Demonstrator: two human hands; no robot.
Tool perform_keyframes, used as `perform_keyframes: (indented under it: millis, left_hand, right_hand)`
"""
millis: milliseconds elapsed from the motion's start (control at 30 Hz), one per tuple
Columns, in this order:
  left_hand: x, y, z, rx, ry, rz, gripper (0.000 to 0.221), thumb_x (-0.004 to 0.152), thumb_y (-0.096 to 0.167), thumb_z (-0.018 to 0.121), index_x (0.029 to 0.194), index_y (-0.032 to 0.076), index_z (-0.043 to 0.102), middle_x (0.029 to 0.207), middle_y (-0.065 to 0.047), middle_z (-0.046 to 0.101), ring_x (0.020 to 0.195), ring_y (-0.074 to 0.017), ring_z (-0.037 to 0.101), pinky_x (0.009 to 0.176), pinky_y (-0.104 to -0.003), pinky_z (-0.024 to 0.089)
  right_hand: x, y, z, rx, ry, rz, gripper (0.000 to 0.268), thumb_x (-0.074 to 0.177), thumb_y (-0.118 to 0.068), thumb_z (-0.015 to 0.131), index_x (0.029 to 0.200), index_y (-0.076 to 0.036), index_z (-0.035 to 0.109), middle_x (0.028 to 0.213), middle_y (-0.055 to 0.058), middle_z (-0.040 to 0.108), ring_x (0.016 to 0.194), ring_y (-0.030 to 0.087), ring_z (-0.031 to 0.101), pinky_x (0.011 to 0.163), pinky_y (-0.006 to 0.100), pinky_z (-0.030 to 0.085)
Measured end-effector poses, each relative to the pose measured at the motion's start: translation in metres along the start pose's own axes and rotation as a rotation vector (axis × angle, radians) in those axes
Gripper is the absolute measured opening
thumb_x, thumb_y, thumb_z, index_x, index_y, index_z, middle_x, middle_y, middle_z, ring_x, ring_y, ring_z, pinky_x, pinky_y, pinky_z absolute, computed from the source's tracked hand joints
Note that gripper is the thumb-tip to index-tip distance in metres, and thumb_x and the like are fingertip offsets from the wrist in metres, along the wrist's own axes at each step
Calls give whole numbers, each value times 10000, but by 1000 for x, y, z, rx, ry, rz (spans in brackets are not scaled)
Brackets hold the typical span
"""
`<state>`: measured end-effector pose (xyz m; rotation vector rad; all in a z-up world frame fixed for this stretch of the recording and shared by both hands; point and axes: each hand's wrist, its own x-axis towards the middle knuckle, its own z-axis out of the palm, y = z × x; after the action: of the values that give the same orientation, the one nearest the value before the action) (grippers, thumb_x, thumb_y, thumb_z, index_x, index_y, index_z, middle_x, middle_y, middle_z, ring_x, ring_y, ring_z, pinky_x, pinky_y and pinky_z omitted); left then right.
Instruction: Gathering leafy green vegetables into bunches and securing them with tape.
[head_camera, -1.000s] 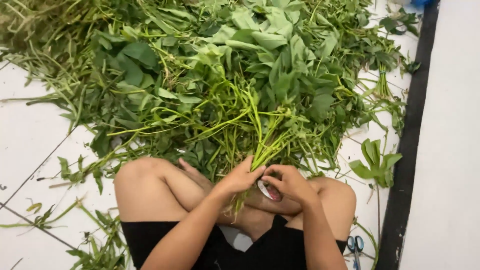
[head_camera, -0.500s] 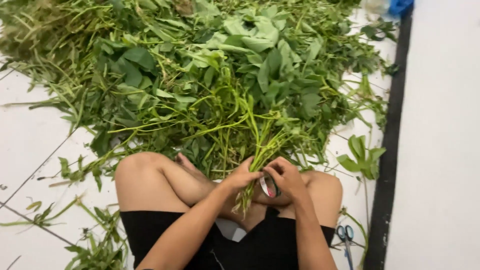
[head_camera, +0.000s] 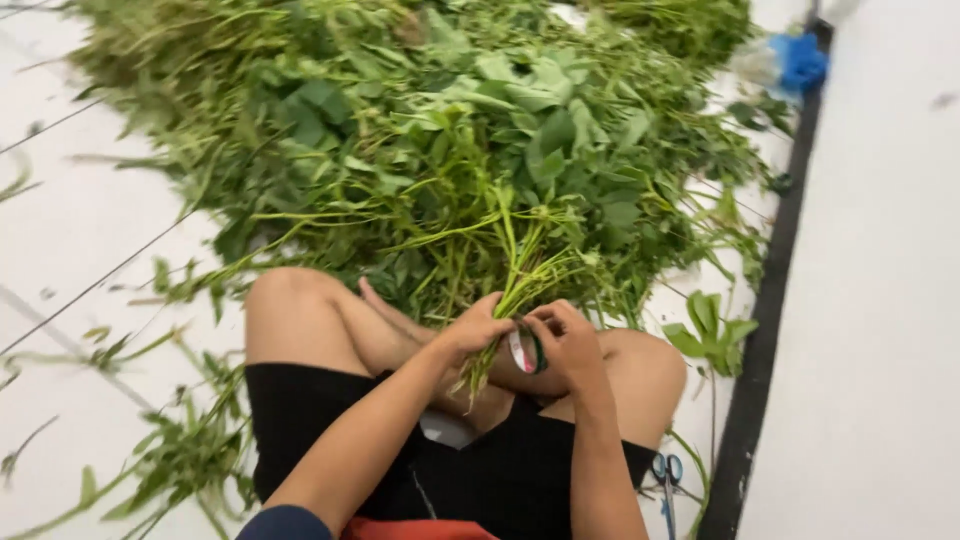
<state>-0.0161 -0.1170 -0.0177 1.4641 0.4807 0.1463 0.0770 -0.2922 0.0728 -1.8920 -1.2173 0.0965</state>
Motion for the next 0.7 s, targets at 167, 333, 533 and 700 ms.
perform_keyframes:
  millis: [167, 333, 533, 700]
  left_hand:
    - [-2, 15, -13, -65, 68, -27, 558, 798, 142, 784, 1309, -2, 614, 784, -161, 707, 581, -239, 696, 506, -359, 593]
    - [0, 16, -26, 15, 37, 2, 508, 768, 50, 708, 1262, -34, 622, 702, -186, 682, 538, -244, 690, 455, -328, 554]
    - [-4, -3, -57, 64, -15, -13, 608, 820, 55, 697, 1401, -43, 544, 1036, -312, 685, 898, -364, 705, 699, -421, 589]
    - [-33, 22, -69, 34, -116, -7, 511, 845, -2, 659, 1348, -21, 573, 834, -245, 688, 626, -296, 662, 528, -372, 556]
  right_hand:
    - [5, -20, 5, 93, -16, 63, 101, 894, -200, 810, 970, -150, 765, 886, 46, 745, 833, 247, 749, 759, 357, 613]
    - [13, -66, -1, 129, -92, 258, 171, 927, -111, 704, 1084, -144, 762, 1031, 111, 751, 969, 335, 751, 858, 451, 605]
    - [32, -67, 43, -4, -26, 257, 176, 915, -122, 690, 1084, -130, 737, 1053, 163, 736, 1071, 414, 680, 911, 512, 560]
    - [51, -114, 47, 57, -159, 440, 389, 947, -69, 578, 1332, -125, 599, 1151, 217, 716, 1117, 439, 674, 940, 524, 543]
